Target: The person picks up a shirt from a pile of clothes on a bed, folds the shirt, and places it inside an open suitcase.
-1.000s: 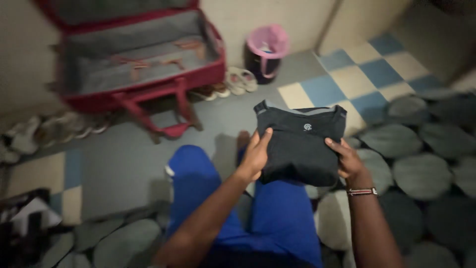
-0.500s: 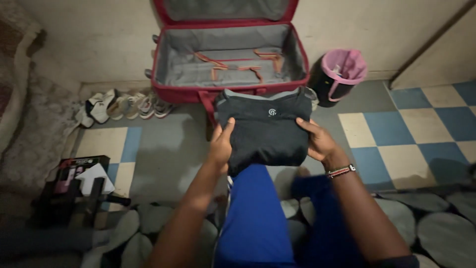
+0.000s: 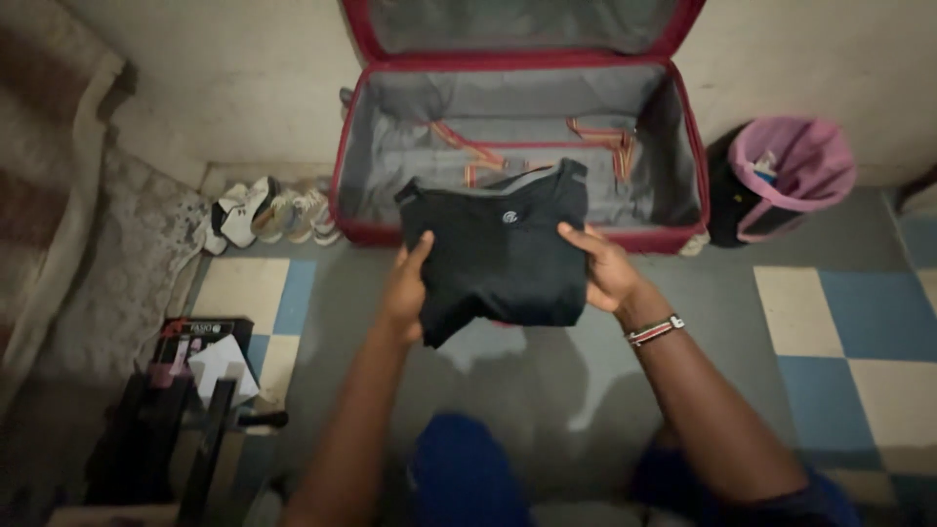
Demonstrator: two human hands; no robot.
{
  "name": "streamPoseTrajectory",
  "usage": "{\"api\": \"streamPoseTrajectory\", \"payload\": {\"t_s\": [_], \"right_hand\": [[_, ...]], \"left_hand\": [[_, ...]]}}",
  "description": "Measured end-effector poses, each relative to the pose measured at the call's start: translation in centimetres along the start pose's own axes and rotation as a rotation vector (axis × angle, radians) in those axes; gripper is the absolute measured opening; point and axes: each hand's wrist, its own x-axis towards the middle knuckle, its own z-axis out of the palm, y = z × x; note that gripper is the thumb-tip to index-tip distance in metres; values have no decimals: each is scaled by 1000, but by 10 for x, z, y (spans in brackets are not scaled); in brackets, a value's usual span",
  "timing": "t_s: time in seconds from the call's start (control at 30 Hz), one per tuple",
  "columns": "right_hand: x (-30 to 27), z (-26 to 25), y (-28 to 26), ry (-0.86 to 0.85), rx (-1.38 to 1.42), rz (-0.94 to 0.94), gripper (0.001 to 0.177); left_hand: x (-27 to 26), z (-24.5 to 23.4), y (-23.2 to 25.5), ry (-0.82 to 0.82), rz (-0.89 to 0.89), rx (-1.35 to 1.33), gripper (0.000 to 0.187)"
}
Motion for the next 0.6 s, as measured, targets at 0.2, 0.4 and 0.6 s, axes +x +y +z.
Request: {"api": "streamPoseTrajectory", "payload": {"t_s": [0.2, 0.4, 0.6], "right_hand": [[45, 4, -35, 80, 88, 114, 42], [33, 82, -81, 125, 96, 219, 42], [10, 181, -127, 131, 178, 350, 44]], "left_hand": [[37, 15, 37, 71, -105, -71, 51], [-3, 37, 86, 237, -227, -22, 58], [-43, 63, 154, 347, -277, 149, 68]]}}
